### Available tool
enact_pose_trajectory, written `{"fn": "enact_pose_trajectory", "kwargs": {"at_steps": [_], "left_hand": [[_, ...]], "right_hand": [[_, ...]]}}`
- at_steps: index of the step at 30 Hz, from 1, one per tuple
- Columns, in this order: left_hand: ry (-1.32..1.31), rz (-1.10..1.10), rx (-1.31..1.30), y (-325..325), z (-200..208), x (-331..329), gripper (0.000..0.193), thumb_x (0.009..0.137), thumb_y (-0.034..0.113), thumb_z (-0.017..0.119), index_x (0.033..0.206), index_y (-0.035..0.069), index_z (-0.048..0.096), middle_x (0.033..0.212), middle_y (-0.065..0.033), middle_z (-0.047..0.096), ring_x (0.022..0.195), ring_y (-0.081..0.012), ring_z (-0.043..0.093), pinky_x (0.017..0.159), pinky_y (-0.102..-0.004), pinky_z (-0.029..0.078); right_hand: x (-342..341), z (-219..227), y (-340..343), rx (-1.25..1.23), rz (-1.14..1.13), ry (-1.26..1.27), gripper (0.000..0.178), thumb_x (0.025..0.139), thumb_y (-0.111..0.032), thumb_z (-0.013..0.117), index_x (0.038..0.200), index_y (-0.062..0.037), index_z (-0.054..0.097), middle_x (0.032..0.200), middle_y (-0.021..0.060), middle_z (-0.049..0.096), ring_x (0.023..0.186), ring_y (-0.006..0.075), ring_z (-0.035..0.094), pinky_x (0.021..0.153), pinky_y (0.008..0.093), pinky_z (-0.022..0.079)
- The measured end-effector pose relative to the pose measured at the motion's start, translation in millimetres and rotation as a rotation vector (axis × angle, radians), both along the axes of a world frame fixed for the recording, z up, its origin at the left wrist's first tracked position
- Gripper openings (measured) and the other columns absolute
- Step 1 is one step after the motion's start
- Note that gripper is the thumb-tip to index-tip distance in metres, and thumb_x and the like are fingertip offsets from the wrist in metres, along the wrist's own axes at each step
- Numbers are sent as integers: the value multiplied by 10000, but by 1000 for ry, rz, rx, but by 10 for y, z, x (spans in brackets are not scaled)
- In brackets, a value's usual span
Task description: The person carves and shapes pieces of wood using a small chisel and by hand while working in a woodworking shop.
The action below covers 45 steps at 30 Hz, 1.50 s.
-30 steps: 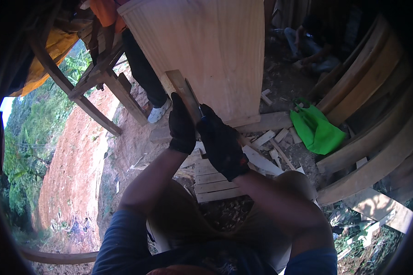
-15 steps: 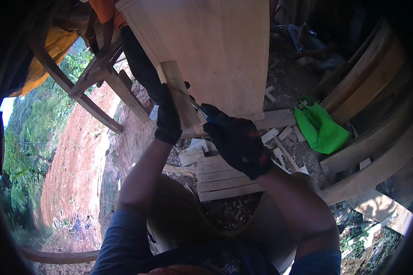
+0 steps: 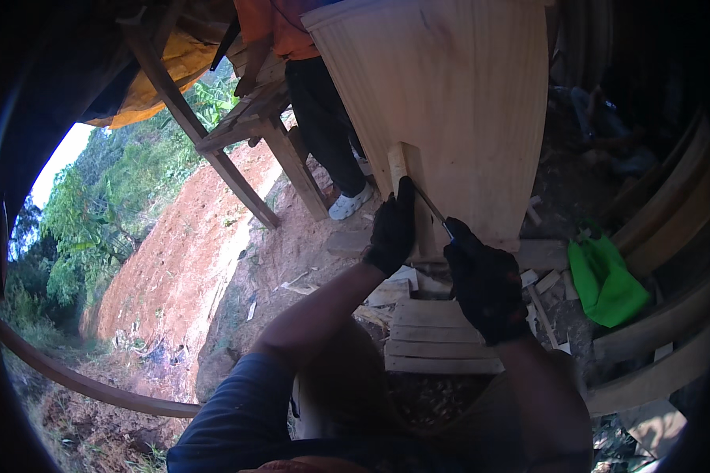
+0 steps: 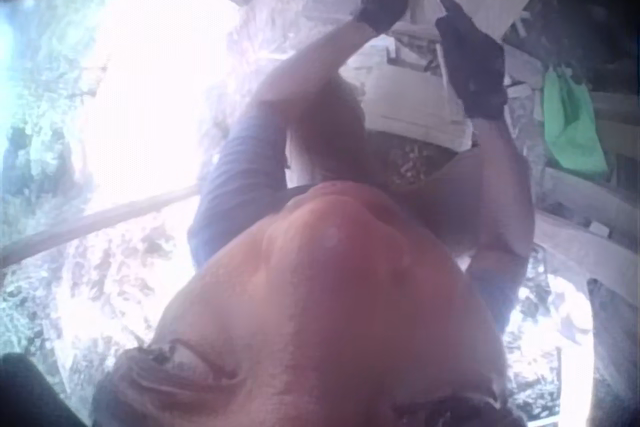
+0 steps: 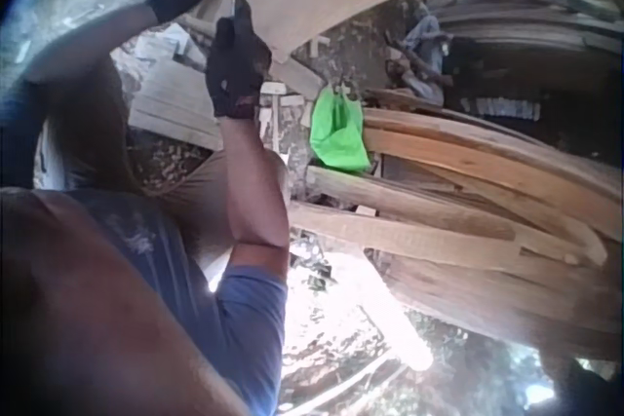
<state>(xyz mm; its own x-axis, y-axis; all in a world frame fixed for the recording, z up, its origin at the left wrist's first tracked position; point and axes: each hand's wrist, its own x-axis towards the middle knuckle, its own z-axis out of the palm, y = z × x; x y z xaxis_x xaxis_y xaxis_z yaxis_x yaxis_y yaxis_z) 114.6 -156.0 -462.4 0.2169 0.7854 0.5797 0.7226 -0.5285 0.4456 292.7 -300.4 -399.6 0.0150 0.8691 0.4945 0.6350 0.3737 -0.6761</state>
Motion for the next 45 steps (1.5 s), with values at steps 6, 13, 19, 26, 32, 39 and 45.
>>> {"fn": "enact_pose_trajectory", "kwargs": {"at_steps": [6, 13, 19, 26, 32, 39, 45], "left_hand": [[41, 58, 3, -39, -58, 95, 540, 1085, 117, 426, 1619, 93, 344, 1102, -309, 678, 969, -478, 706, 835, -551, 559], [-73, -76, -31, -16, -49, 47, 502, 1097, 105, 411, 1593, 47, 358, 1075, -341, 676, 968, -505, 699, 808, -554, 570], [11, -10, 6, -33, -61, 27, 498, 1112, 114, 388, 1599, 42, 321, 1069, -316, 683, 927, -480, 704, 776, -540, 573], [-395, -85, -199, 141, -238, 14, 449, 1155, 256, 379, 1533, 16, 411, 1045, -250, 712, 907, -367, 734, 740, -466, 593], [-1109, -425, -616, 45, 157, 72, 622, 1130, 588, 384, 1355, 51, 603, 1022, -127, 730, 896, -228, 739, 799, -367, 612], [-1361, -798, -1055, 110, 190, -139, 754, 1040, 722, 472, 1396, 65, 570, 1019, -122, 711, 854, -268, 737, 736, -412, 627], [-1135, -791, -1083, 41, 272, -143, 780, 1042, 722, 473, 1425, 45, 542, 948, -111, 704, 807, -231, 732, 704, -376, 619]], "right_hand": [[-14, 11, 17, 172, 8, -64, 389, 1029, -214, 679, 1408, -132, 678, 808, 166, 724, 724, 314, 732, 701, 413, 566], [81, -143, 86, 207, -16, -218, 428, 1020, -202, 688, 1441, -134, 653, 704, 155, 637, 657, 305, 683, 622, 430, 527], [89, -143, 29, 105, -67, -249, 467, 1037, -277, 684, 1479, -144, 616, 670, 85, 591, 607, 212, 634, 598, 398, 509], [-71, 211, -69, -878, 406, 1303, 373, 1069, -355, 659, 1417, -219, 654, 660, -80, 440, 490, 30, 374, 439, 215, 269], [46, 19, 131, -313, 242, 540, 312, 1060, -309, 664, 1302, -118, 706, 745, -22, 586, 644, 100, 582, 591, 279, 487], [350, 0, 252, 215, 164, -393, 107, 1045, -169, 635, 1115, -103, 682, 900, 67, 713, 735, 231, 724, 669, 361, 590], [439, 247, 212, -480, 104, 644, 190, 992, -252, 746, 1079, -104, 664, 786, 7, 628, 627, 120, 627, 554, 293, 502]]}}
